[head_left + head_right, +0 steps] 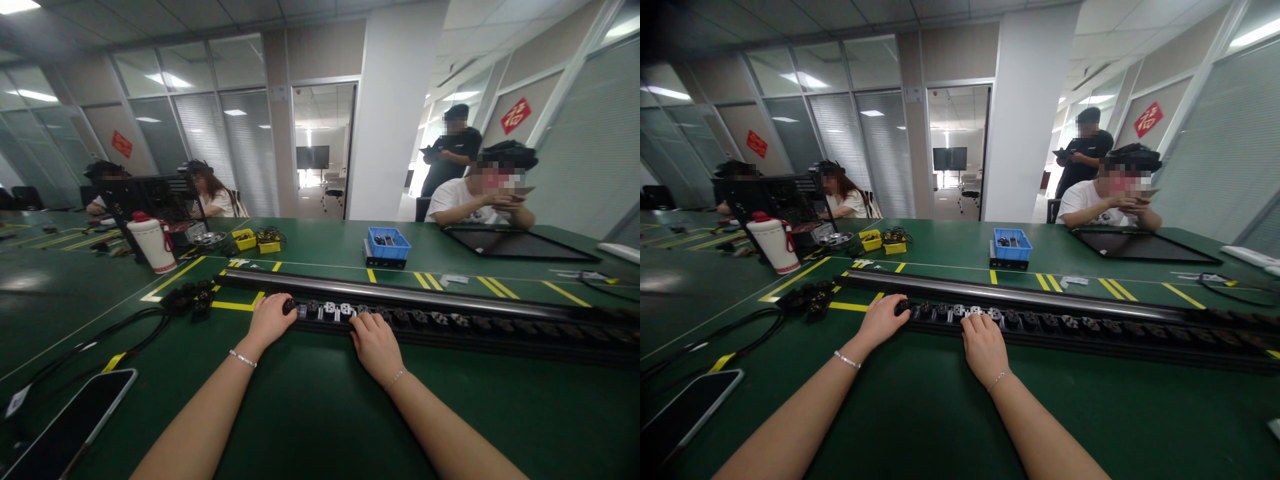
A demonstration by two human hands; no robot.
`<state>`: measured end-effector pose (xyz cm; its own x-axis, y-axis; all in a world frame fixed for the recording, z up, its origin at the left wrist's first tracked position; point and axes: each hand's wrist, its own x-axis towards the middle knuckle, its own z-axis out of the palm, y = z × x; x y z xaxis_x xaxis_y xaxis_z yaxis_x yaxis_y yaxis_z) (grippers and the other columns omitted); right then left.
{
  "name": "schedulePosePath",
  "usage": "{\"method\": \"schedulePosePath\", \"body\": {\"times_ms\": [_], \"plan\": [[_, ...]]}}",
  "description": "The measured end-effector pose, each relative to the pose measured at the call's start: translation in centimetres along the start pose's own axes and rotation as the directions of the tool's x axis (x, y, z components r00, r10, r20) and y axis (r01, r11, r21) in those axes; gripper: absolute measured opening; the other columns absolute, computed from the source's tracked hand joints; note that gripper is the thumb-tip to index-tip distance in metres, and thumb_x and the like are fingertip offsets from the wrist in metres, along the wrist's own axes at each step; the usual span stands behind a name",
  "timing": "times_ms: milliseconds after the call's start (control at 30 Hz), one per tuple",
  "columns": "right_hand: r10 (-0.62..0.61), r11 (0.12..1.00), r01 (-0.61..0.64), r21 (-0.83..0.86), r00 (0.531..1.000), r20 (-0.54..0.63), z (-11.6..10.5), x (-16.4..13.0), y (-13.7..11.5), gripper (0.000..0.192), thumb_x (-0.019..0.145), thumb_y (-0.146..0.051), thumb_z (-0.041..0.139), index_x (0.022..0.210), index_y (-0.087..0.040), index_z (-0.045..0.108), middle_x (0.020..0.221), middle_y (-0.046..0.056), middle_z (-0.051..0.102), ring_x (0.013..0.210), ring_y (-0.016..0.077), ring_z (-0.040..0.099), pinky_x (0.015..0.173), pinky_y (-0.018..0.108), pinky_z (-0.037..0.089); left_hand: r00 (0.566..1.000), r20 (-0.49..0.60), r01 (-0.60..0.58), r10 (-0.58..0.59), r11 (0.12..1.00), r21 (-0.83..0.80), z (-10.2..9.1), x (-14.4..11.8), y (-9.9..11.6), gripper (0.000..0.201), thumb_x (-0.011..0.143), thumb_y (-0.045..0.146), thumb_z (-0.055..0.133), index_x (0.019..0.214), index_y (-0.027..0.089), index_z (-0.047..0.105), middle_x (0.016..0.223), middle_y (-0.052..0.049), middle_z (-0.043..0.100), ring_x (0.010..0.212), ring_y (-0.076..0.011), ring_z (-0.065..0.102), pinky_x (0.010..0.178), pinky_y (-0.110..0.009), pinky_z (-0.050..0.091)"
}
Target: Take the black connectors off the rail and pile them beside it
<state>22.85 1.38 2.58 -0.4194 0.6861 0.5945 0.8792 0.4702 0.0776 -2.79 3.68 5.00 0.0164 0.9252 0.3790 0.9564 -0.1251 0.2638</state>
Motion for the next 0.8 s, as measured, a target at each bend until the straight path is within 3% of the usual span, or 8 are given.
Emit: {"method": "schedulePosePath", "body": {"times_ms": [433, 633, 800], "plan": [[0.012, 1.000, -0.012, 0.017, 1.000, 0.014, 0.19, -0.01, 0.08, 0.015, 0.082, -0.019, 0.050, 0.096, -0.019, 0.057, 0.093, 0.006, 0.056, 0.086, 0.0192, 0.043, 0.076, 0.031, 0.034, 1.000, 0.028, 0.005, -0.005, 1.000, 0.004, -0.24, 0.27, -0.50, 0.032, 0.074, 0.035, 0.050, 0.102, 0.022, 0.058, 0.098, -0.005, 0.066, 0.094, -0.0225, 0.059, 0.088, -0.037, 0.039], [0.010, 1.000, -0.010, 0.014, 1.000, 0.000, 0.28, -0.04, 0.07, 0.015, 0.082, -0.018, 0.050, 0.096, -0.019, 0.057, 0.094, 0.006, 0.056, 0.086, 0.0192, 0.043, 0.077, 0.030, 0.034, 0.999, 0.027, 0.045, -0.044, 0.999, -0.018, -0.29, 0.09, -0.13, 0.031, 0.075, 0.032, 0.049, 0.105, 0.026, 0.055, 0.101, -0.003, 0.065, 0.097, -0.0229, 0.058, 0.101, -0.049, 0.025], [0.003, 1.000, -0.003, 0.006, 1.000, -0.011, 0.16, -0.03, 0.07, 0.015, 0.083, -0.018, 0.050, 0.096, -0.019, 0.056, 0.094, 0.006, 0.057, 0.087, 0.0189, 0.044, 0.076, 0.030, 0.035, 0.996, 0.074, 0.053, -0.052, 0.999, -0.006, -0.60, 0.21, 0.00, 0.028, 0.076, 0.031, 0.047, 0.102, 0.024, 0.057, 0.099, -0.004, 0.065, 0.094, -0.0227, 0.058, 0.087, -0.039, 0.041]]}}
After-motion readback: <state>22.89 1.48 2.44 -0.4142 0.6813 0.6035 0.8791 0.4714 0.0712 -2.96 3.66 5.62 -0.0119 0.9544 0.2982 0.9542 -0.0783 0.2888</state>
